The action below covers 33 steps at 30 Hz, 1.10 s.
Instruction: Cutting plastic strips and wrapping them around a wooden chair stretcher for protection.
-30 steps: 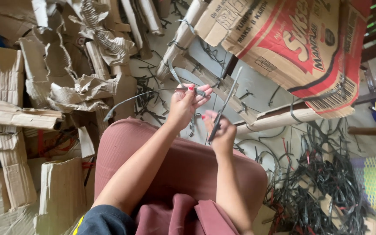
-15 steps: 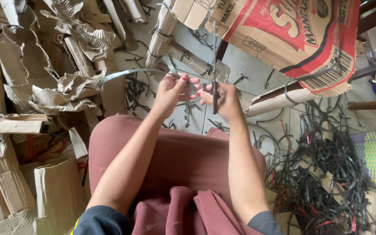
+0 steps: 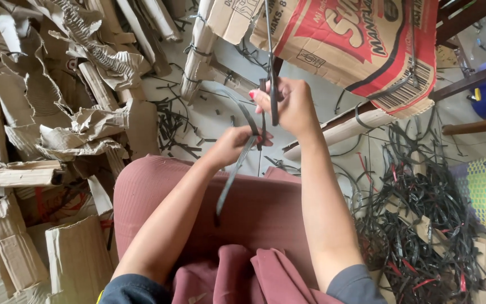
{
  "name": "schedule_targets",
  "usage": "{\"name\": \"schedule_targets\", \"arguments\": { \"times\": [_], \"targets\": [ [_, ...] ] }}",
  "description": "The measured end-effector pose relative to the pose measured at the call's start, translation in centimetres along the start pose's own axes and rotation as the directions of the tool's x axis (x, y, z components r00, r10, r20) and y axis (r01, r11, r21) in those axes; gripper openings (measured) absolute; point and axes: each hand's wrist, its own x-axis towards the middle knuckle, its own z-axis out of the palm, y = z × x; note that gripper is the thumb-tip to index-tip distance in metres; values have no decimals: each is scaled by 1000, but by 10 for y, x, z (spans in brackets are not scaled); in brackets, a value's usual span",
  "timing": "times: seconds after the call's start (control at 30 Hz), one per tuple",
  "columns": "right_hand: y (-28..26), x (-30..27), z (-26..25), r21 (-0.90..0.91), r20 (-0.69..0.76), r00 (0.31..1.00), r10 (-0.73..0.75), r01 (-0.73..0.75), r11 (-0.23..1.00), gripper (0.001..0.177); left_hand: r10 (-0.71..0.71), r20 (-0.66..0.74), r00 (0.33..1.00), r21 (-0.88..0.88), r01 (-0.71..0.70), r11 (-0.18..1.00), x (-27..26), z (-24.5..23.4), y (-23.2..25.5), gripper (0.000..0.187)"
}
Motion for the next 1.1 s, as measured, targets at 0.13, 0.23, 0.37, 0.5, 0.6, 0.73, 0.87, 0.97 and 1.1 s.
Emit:
{"name": "schedule_targets", "arguments": {
  "times": [0.13, 0.23, 0.37, 0.5, 0.6, 0.73, 0.87, 0.97, 1.1],
  "targets": [
    [-7, 19, 5, -89, -64, 984, -169, 163, 983, 15, -51, 33, 998, 4, 51, 999, 2, 7, -11, 14],
    [-12, 29, 7, -196, -28, 961, -276, 265, 944, 28, -4, 80, 997, -200, 20, 979, 3, 7, -16, 23],
    [-6, 21, 15, -354, -91, 929, -358, 305, 884, 19, -19, -163, 986, -381, -45, 924, 19, -5, -60, 12],
    [8, -15, 15, -184, -153, 980, -125, 96, 978, 30, 21, -482, 876, -332, -205, 921, 20, -22, -45, 25],
    [39, -46, 36, 11, -90, 989, 120, -119, 993, 40, 18, -568, 823, -246, -191, 950, 24, -19, -34, 27],
    [69, -73, 67, -18, -105, 970, 220, -224, 975, 43, 83, -576, 813, -228, -258, 939, 22, -15, -31, 26],
    [106, -82, 72, 41, -149, 960, 236, -233, 972, 11, 77, -561, 824, -245, -255, 936, 18, -14, -28, 25],
    [121, -85, 64, 130, -167, 937, 306, -286, 949, 17, 53, -524, 850, -256, -217, 942, 20, -11, -32, 24],
    [134, -86, 53, 185, -167, 928, 334, -303, 935, 24, -13, -371, 928, -344, -125, 930, 18, 7, -37, 33]
  ]
}}
